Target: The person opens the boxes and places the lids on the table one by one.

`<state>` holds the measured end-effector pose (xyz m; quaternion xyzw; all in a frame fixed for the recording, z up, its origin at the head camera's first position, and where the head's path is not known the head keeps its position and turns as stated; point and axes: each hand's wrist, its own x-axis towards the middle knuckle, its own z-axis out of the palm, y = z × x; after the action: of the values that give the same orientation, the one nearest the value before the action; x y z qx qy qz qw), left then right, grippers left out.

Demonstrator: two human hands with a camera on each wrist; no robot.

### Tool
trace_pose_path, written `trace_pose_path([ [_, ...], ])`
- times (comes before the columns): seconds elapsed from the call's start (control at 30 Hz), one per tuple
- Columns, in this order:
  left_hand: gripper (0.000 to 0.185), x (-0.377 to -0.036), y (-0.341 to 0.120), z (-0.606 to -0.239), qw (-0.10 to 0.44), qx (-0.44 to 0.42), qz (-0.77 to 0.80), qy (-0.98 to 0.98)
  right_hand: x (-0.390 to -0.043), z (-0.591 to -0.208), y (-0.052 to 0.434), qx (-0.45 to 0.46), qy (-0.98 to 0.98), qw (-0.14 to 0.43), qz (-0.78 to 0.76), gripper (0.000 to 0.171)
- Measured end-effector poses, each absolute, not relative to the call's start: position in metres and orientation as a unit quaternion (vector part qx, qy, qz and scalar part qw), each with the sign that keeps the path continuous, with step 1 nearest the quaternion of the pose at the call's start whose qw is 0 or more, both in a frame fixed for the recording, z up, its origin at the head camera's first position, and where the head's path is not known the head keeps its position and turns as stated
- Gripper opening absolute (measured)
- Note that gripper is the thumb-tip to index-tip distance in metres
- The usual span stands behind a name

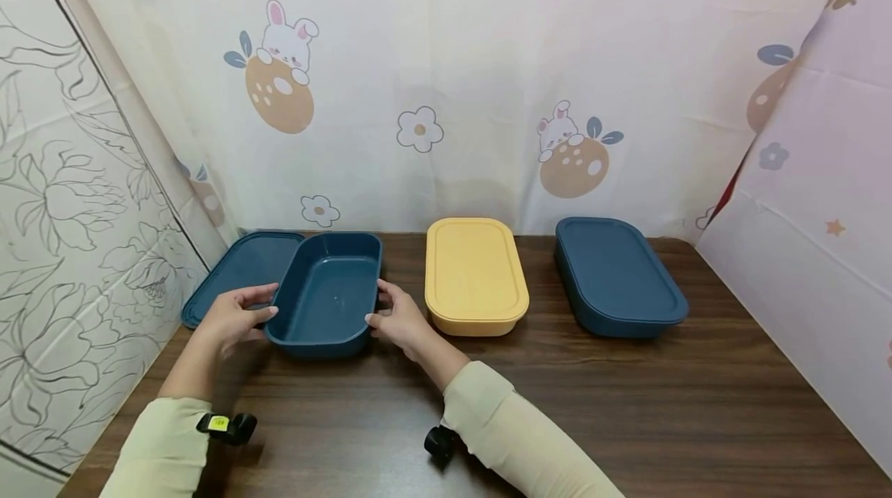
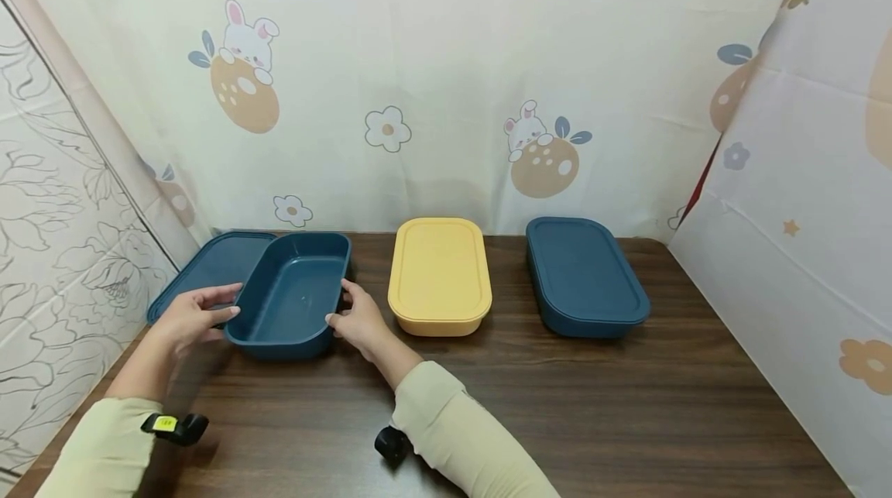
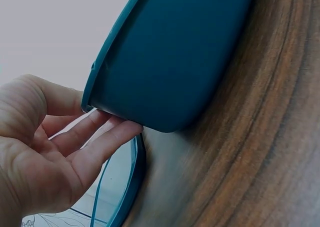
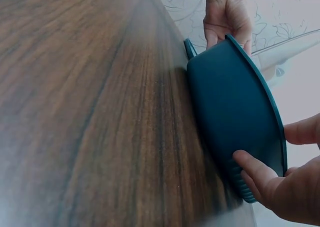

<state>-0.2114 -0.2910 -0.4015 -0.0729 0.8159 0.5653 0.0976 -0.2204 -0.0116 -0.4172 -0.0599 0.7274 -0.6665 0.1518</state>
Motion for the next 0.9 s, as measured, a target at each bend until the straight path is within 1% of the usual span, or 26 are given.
trace_pose_path([
  [0.33,0.056,-0.223,-0.292,-0.402,0.094,-0.084,0.561,0.818,-0.23,-0.416,-0.017,-0.045,0.712,0.16,-0.682,0.067],
  [0.63,0.056,-0.232,-0.292,-0.4,0.088,-0.1,0.554,0.822,-0.238,-0.415,-0.025,-0.029,0.714,0.131,-0.687,0.061],
  [0.9,0.057,-0.241,-0.293,-0.398,0.093,-0.107,0.558,0.817,-0.246,-0.415,-0.03,-0.014,0.723,0.129,-0.678,0.059],
])
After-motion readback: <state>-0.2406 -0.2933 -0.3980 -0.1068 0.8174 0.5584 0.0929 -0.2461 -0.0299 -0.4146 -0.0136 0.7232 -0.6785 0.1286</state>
